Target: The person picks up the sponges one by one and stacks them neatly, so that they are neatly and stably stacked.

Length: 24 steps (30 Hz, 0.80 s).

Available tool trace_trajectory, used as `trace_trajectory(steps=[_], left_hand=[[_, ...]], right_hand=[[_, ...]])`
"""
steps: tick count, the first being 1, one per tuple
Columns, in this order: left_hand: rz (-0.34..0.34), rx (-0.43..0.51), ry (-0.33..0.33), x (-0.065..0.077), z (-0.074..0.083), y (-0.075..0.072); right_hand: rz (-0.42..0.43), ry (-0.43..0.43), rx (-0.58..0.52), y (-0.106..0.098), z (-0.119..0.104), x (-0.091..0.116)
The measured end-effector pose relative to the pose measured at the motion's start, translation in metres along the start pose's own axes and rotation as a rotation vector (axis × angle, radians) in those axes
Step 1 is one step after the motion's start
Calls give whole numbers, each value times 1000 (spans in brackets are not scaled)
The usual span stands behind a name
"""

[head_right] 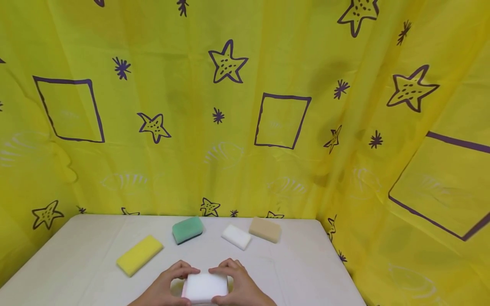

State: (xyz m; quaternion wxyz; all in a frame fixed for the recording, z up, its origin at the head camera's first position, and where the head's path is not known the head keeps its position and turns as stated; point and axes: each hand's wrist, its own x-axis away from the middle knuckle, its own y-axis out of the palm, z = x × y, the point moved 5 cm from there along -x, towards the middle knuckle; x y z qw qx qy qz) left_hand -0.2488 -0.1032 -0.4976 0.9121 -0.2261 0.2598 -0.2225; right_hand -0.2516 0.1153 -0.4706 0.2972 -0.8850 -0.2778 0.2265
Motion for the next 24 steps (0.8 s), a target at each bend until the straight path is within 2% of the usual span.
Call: trace_trajectory(steps=[8,14,18,24], left_hand=[[-21,18,-64,2,-2,1],[-20,13,-55,2,-2,1],[-11,0,-37,1,-1,1],[-11,2,-31,0,-2,1]], right_hand=[[-6,19,-14,0,3,0],[2,47,-12,-4,5,-1],[38,43,4,-12,8,-1],[146,41,26,-28,20,-5]])
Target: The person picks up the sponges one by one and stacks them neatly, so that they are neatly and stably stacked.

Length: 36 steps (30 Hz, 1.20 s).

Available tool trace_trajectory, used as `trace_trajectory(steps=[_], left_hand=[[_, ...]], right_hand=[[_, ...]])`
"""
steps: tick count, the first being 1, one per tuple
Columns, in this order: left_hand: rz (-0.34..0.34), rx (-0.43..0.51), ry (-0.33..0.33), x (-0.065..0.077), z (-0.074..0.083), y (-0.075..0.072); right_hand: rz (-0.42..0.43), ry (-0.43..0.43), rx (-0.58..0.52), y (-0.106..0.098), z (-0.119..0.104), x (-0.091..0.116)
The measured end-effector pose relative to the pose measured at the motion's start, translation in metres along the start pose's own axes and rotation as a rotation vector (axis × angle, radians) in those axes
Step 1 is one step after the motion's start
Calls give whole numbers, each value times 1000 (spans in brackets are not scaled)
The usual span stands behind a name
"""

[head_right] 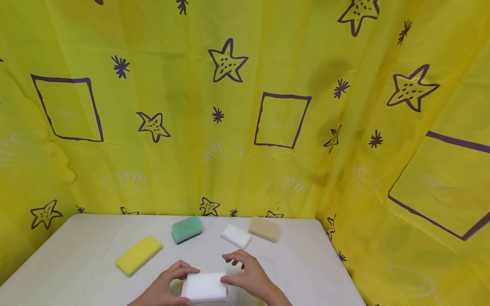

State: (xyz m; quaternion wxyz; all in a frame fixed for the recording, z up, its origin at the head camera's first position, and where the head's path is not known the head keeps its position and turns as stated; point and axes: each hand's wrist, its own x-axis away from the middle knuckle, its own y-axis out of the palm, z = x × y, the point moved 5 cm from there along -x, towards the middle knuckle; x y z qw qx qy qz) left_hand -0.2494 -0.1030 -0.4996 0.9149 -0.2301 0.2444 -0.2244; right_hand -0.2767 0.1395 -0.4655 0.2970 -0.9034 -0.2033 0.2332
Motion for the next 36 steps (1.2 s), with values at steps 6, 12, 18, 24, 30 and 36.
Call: trace_trajectory(steps=[6,12,18,24,30,36], left_hand=[[-4,18,-1,0,0,0],[-13,32,-13,0,0,0],[-22,44,-29,0,-2,1],[-26,43,-28,0,-4,0],[-22,35,-8,0,-6,0],[-33,51,-17,-1,-5,1]], right_hand=[[132,107,-5,-15,22,-7],[259,246,-23,-27,51,-11],[321,285,-8,-31,74,-18],[334,323,-6,-28,88,-27],[334,344,6,-23,98,-36],[322,378,25,-20,104,-41]])
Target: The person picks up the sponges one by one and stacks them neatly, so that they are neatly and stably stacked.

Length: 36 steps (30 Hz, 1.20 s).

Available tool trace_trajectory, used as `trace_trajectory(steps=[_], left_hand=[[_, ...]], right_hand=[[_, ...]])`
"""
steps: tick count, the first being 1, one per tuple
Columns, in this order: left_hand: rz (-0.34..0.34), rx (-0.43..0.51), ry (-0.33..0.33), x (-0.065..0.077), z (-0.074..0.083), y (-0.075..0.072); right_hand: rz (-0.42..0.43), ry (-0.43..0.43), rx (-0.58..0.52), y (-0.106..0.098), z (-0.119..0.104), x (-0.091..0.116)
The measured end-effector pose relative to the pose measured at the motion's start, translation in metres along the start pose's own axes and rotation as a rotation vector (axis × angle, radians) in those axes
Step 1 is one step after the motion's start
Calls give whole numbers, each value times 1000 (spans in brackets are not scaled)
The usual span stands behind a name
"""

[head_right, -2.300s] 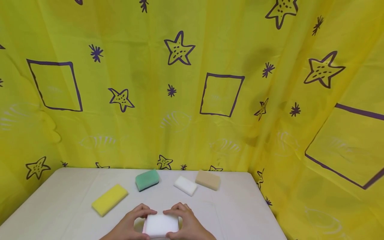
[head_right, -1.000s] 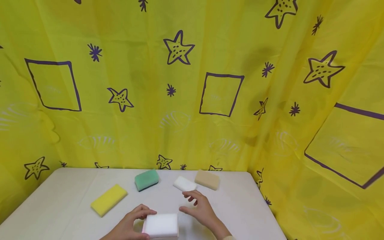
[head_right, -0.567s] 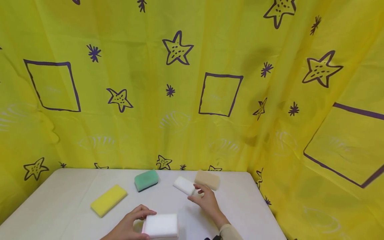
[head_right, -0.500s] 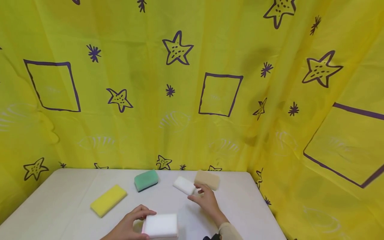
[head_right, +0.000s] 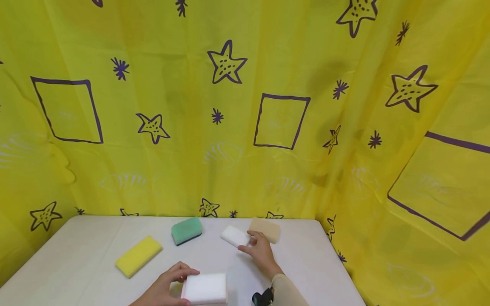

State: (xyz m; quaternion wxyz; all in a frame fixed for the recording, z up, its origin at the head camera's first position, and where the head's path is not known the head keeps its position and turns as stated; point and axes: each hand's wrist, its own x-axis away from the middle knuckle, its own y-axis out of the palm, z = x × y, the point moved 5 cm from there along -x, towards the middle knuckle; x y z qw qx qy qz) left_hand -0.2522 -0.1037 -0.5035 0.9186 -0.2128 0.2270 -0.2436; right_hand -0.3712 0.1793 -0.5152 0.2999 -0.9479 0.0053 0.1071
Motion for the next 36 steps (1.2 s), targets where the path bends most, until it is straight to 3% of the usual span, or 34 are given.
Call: trace_trajectory(steps=[8,16,25,36], left_hand=[[-1,10,15,0,3,-1],[-5,28,-6,0,2,-1],[1,6,39,-1,2,0],[-1,8,29,0,1,0]], right_hand=[[7,25,-35,6,2,-4],[8,2,25,12,1,-7],[12,24,31,13,4,-5],[24,39,21,14,6,-6]])
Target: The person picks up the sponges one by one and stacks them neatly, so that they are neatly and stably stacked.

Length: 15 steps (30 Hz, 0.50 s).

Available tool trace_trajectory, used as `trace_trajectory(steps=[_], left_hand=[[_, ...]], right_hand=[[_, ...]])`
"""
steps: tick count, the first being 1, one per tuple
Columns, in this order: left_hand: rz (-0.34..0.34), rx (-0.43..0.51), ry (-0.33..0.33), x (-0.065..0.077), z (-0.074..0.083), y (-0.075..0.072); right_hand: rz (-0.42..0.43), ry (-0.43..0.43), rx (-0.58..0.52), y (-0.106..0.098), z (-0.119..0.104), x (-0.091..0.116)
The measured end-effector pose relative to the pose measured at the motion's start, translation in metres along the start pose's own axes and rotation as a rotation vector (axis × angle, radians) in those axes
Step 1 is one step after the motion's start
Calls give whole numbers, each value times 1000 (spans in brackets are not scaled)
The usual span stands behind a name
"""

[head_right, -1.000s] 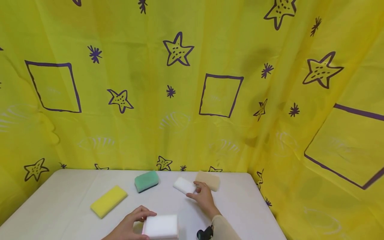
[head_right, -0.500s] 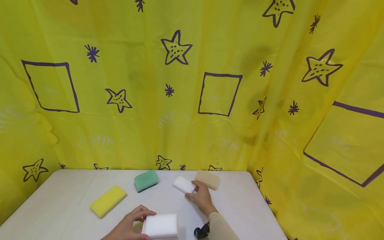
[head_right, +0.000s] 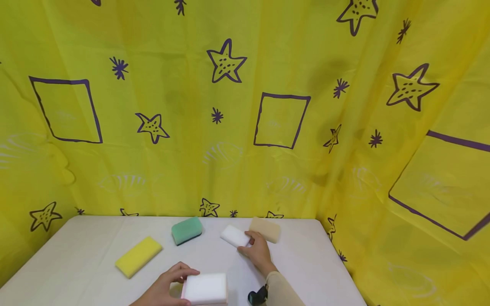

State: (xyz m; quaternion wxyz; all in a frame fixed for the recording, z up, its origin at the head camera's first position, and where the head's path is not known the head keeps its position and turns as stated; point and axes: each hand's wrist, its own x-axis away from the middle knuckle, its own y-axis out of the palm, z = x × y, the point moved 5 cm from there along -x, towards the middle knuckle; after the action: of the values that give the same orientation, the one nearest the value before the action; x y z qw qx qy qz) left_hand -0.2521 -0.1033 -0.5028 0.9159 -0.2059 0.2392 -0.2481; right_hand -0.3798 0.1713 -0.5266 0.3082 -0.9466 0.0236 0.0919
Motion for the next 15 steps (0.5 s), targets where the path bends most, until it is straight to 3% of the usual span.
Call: trace_trajectory(steps=[15], left_hand=[[14,-15,36,1,1,0]], right_hand=[[5,11,5,-1,-2,5]])
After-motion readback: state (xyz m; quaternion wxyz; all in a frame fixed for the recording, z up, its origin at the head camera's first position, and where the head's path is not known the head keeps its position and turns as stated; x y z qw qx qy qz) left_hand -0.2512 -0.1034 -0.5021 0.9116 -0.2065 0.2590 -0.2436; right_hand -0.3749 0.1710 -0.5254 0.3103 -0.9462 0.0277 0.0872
